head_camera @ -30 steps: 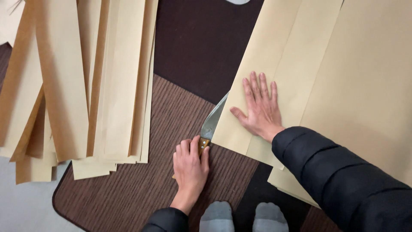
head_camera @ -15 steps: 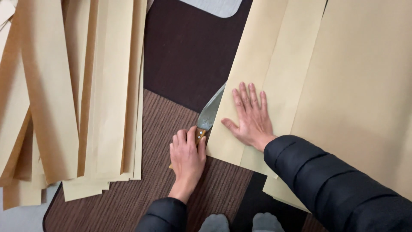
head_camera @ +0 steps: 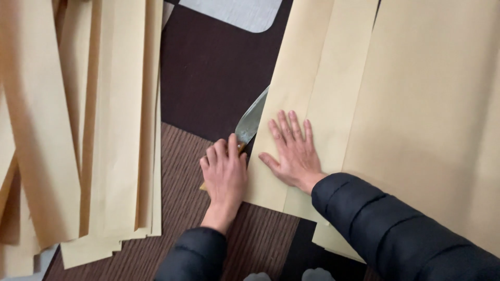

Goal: Cutting large sheets of paper into long strips using a knife and then folding those strips into small, uniform rectangular pieces for packaging.

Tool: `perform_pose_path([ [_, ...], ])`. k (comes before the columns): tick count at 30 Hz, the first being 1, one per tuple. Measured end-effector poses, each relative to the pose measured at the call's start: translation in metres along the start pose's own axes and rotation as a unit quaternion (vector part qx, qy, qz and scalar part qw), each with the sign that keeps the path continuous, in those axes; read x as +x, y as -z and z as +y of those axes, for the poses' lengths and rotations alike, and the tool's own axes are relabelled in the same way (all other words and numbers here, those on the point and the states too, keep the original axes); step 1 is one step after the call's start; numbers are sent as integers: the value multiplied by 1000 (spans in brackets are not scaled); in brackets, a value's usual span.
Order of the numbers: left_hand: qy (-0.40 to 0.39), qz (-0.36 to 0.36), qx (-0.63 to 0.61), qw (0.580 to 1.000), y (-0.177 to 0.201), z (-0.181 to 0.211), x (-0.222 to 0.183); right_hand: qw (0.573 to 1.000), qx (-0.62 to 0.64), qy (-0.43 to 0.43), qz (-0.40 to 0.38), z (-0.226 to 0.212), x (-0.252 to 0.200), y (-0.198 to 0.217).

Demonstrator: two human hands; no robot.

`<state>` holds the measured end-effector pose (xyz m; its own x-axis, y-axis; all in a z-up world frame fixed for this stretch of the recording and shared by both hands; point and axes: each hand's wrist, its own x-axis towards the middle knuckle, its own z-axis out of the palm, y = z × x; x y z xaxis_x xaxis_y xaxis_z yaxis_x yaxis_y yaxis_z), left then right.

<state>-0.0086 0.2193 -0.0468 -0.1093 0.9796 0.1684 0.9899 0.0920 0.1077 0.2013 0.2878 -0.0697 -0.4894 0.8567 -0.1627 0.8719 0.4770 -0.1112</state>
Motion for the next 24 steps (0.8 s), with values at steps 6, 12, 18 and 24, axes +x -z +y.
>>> perform_pose_path([
  [6,-189,40,-77,978,14,19,-23,999,50,-2,-3,6,0,-1],
  [12,-190,-10,-94,977,36,20,-15,991,100,-49,77,40,65,7],
  [18,-198,-47,-75,976,31,19,-13,996,42,-83,-9,114,166,27],
  [24,-186,-42,-68,979,15,12,-14,995,60,-79,27,115,168,33],
])
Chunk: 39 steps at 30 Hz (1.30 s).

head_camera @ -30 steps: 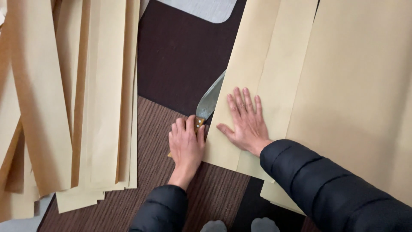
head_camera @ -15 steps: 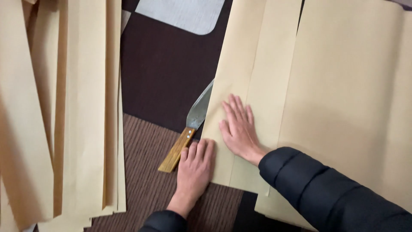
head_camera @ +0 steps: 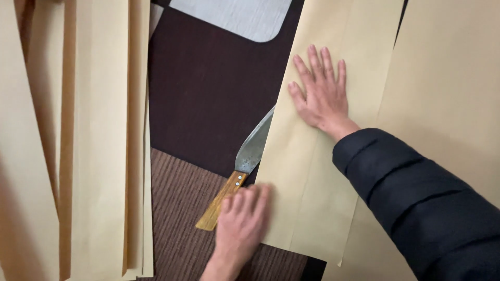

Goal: Cutting large sheets of paper into long strips using a knife and then folding those strips into small, uniform rectangular pieces for packaging.

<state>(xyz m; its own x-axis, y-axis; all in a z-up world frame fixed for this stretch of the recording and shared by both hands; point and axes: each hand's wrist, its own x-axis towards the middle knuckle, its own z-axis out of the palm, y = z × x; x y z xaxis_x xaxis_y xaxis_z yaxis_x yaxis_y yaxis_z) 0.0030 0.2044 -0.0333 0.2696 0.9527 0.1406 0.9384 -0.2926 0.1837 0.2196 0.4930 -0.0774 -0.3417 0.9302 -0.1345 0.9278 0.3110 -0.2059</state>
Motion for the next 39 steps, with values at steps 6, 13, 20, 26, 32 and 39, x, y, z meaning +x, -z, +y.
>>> perform_pose_path([
  [6,206,9,-32,978,11,-28,6,1000,0,2,-11,-1,-2,3],
  [13,244,3,-91,965,7,-13,-25,1000,7,11,1,3,-2,-1],
  [20,268,-5,-82,960,5,-10,-14,1000,11,3,-3,7,-1,-7],
  [26,282,-11,-85,956,2,-12,3,1000,9,9,1,7,1,-7],
  [32,265,17,-105,958,-5,-17,27,1000,9,-2,-8,4,-1,-4],
  [39,250,18,-95,963,-7,-29,67,1000,8,1,-2,6,0,-6],
])
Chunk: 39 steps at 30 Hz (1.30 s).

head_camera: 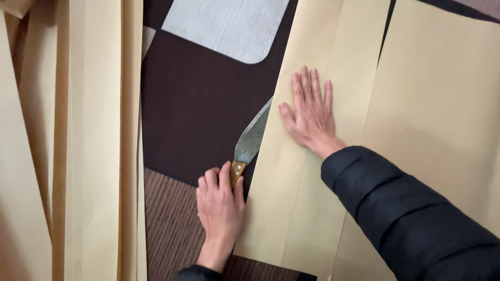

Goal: Cutting large sheets of paper into long strips using a knife and then folding those strips into small, uniform rectangular pieces for packaging.

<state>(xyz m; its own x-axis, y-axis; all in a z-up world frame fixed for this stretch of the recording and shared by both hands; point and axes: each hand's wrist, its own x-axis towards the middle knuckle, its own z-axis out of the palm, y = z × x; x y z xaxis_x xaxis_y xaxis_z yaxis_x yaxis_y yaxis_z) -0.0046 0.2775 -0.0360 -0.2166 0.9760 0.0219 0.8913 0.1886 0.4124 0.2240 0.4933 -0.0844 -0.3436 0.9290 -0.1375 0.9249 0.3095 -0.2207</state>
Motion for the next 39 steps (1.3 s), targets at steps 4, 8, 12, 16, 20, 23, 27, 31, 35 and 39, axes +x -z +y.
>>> perform_pose_path([
  [4,-23,41,2,999,-30,-5,30,1000,-22,-9,-2,8,0,-12],
  [8,-25,36,2,999,-41,2,60,1000,-16,-10,6,7,-1,-12],
  [12,-43,44,-4,998,-48,1,73,1000,-18,1,20,8,-1,-13],
  [16,-44,34,-11,998,-33,-1,50,1000,-15,-3,18,10,-2,-15],
  [20,-37,27,-2,999,-31,0,38,1000,-9,3,24,8,-3,-14],
  [23,-35,44,-9,998,-36,4,52,1000,-5,6,29,7,-4,-12],
  [27,-37,66,-5,997,-44,7,73,999,-13,9,35,5,-3,-11],
  [31,-34,63,-8,997,-43,14,88,999,-17,10,32,0,-3,-5],
  [35,-12,18,-21,1000,-45,24,110,1000,-7,-1,19,-3,-3,2],
  [39,-22,28,-9,999,-59,29,133,1000,-16,-2,1,0,-3,1],
])
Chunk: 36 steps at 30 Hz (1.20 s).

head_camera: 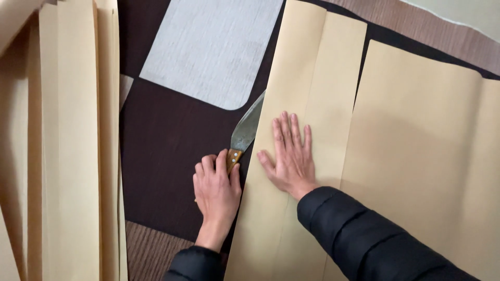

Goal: Cutting large sheets of paper into long strips using a knife and then folding those strips into small, uniform rectangular pieces for packaging.

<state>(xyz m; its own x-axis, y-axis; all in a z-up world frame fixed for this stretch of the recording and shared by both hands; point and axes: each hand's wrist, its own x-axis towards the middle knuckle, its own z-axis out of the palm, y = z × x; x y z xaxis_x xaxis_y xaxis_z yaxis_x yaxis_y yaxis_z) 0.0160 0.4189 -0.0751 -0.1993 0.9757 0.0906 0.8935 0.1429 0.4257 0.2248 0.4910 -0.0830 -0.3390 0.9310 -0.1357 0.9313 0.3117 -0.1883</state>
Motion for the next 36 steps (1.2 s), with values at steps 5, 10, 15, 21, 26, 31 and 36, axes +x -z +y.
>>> perform_pose_path([
  [5,0,-3,-5,1000,-10,6,31,1000,-17,-1,5,-1,0,-1],
  [10,-4,-6,-6,1000,-24,11,62,1000,-23,-6,5,-1,0,-1],
  [15,-1,2,-3,1000,-37,19,91,1000,-10,-12,-11,-4,0,4],
  [21,5,-11,-4,1000,-46,31,124,1000,-28,-8,-8,-2,0,0],
  [26,7,-10,1,1000,-60,40,153,1000,-26,-7,-12,-1,0,3],
  [31,10,-18,-2,1000,-70,46,177,999,-38,-7,-17,-1,0,2],
  [36,5,-19,12,1000,-81,51,197,999,-46,-5,-15,-1,-1,4],
])
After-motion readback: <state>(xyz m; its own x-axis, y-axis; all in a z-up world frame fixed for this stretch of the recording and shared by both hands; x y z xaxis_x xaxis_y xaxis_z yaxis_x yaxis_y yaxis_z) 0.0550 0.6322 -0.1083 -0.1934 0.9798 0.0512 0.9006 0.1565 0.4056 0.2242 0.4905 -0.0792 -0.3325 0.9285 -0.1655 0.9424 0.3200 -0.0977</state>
